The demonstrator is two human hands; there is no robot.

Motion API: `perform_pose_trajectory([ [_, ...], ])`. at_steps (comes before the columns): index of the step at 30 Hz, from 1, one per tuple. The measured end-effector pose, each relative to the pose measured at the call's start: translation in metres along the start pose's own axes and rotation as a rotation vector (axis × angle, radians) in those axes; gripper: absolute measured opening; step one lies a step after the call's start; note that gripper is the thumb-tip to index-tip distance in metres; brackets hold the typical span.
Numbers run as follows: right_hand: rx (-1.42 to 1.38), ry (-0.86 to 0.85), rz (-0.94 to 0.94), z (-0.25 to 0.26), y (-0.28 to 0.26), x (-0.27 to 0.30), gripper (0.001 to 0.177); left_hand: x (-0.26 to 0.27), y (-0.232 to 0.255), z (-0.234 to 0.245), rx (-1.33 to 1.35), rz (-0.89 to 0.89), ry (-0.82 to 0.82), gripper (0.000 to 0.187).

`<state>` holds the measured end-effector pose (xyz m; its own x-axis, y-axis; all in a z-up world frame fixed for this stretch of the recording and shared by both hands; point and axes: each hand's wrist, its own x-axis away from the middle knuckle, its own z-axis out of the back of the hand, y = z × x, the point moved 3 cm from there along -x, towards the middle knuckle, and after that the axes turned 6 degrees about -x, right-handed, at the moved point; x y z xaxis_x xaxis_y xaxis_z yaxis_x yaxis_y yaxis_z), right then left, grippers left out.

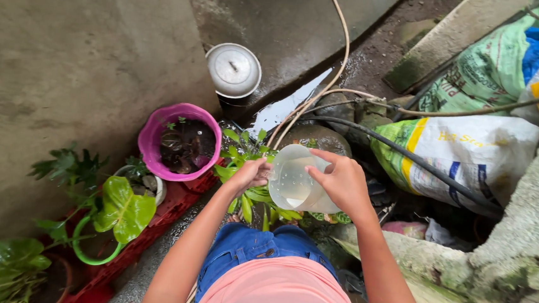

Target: Using a plastic dipper to scoop water from a bucket and water various potted plants in an outdoor garden.

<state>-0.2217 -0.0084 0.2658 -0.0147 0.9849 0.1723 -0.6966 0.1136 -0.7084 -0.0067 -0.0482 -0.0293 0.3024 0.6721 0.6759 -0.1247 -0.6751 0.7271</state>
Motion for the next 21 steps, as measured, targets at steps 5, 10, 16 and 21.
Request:
perform_pose_trajectory([
  [5,0.009,-0.015,0.039,-0.016,-0.021,-0.010,0.047,-0.005,-0.013,0.024,-0.092,-0.070,-0.005,0.066],
  [10,0.004,-0.022,0.058,-0.029,-0.037,-0.013,0.046,0.030,0.009,0.036,-0.092,-0.057,0.025,0.071],
  [16,-0.006,0.009,0.092,-0.041,-0.040,-0.020,0.047,0.057,0.028,0.054,-0.132,-0.052,0.023,0.076],
  [21,0.010,0.004,0.103,-0.044,-0.042,-0.021,0.045,0.059,0.025,0.069,0.090,0.006,-0.053,0.080],
])
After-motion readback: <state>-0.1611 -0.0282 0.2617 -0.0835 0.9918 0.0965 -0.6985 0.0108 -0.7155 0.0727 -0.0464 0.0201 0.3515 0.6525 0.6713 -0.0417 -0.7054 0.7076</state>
